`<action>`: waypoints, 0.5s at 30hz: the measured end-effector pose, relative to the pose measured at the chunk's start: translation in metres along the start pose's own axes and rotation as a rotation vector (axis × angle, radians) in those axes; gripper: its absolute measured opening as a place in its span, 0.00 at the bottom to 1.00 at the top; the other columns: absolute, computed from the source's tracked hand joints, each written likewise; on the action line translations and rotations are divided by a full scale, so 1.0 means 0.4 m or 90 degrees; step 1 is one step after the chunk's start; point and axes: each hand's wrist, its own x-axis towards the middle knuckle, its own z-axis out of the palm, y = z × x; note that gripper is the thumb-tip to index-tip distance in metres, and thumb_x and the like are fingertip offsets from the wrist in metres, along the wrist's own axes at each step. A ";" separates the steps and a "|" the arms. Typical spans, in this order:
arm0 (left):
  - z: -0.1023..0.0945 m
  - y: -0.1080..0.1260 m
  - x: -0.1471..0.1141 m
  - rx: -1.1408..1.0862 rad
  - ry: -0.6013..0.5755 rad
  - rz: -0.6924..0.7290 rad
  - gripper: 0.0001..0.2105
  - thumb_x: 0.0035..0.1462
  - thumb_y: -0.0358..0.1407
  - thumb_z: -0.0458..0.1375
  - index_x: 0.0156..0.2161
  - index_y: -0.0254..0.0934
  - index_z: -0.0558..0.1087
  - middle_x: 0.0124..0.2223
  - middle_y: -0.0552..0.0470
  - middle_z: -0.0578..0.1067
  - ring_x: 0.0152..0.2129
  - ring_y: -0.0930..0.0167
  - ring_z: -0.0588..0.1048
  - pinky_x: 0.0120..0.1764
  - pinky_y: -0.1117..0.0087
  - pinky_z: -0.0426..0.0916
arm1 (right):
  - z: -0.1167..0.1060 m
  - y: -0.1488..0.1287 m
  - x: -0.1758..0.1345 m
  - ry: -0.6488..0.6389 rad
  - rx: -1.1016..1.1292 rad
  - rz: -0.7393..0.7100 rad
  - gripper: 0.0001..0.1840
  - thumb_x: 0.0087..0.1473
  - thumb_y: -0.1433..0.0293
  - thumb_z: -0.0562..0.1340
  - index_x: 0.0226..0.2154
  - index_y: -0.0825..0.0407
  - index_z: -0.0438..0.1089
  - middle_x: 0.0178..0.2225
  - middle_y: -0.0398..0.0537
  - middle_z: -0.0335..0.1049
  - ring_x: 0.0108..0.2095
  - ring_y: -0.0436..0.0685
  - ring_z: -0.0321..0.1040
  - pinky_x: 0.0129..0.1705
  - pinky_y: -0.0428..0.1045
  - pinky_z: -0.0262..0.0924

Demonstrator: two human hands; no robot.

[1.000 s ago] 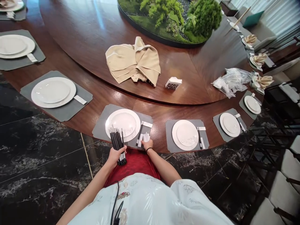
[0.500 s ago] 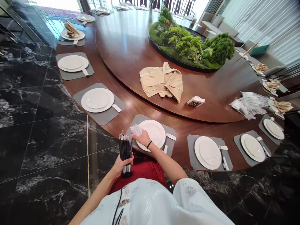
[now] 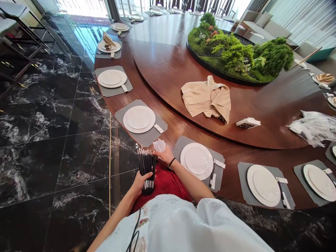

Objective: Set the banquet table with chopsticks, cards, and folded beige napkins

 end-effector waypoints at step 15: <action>-0.251 0.338 0.496 0.401 0.155 0.129 0.13 0.40 0.37 0.62 0.34 0.32 0.74 0.28 0.49 0.77 0.18 0.72 0.72 0.24 0.71 0.66 | -0.026 0.190 0.580 0.375 -0.122 0.215 0.18 0.42 0.64 0.66 0.36 0.57 0.75 0.36 0.56 0.76 0.37 0.58 0.73 0.41 0.51 0.67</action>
